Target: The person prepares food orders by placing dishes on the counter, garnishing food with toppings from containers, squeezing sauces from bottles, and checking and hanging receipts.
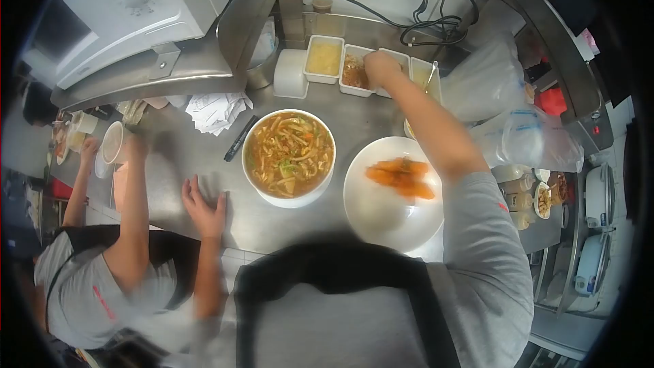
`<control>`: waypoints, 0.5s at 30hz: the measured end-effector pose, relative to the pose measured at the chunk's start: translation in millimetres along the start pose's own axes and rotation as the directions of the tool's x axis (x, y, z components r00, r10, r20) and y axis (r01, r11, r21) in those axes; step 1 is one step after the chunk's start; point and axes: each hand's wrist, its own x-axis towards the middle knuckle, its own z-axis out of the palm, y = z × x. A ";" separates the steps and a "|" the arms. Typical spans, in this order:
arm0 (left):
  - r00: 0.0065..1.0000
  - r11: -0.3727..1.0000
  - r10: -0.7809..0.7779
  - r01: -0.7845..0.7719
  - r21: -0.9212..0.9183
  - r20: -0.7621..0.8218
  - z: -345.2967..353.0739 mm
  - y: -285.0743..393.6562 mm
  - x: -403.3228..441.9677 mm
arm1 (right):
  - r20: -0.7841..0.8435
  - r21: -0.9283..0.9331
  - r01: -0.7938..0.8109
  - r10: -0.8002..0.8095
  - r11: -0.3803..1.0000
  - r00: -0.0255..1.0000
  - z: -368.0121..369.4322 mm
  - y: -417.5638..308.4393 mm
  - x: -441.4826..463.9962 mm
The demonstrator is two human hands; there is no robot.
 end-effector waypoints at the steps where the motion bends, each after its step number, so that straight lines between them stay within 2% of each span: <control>1: 1.000 1.000 -0.003 0.003 -0.005 -0.002 -0.6 0.4 -0.2 | 0.028 0.058 -0.037 0.036 0.998 0.999 -1.9 -5.5 -5.6; 3: 1.000 1.000 -0.008 0.008 -0.015 -0.006 -1.0 0.8 -0.9 | 0.061 0.144 -0.076 0.068 0.987 0.996 0.9 -8.1 -4.8; 7: 1.000 1.000 -0.018 0.018 -0.015 -0.013 -2.5 0.6 -2.6 | 0.088 0.219 -0.040 0.021 0.975 0.996 70.9 12.6 48.6; 9: 1.000 1.000 -0.023 0.023 -0.009 -0.017 -3.1 0.2 -3.0 | 0.113 0.358 -0.126 0.091 0.925 0.989 66.8 15.2 41.8; 11: 0.999 1.000 -0.027 0.027 -0.005 -0.018 -2.8 -1.2 -3.3 | 0.187 0.589 -0.318 0.257 0.743 0.948 20.1 4.6 0.5; 13: 1.000 1.000 -0.013 0.013 0.000 -0.016 -3.6 -2.2 -3.2 | 0.201 0.794 -0.351 0.331 0.496 0.922 35.3 18.6 3.1; 15: 1.000 1.000 0.003 -0.003 0.001 -0.015 -4.2 -2.1 -3.0 | 0.243 0.906 -0.342 0.356 0.250 0.902 38.3 28.8 -3.8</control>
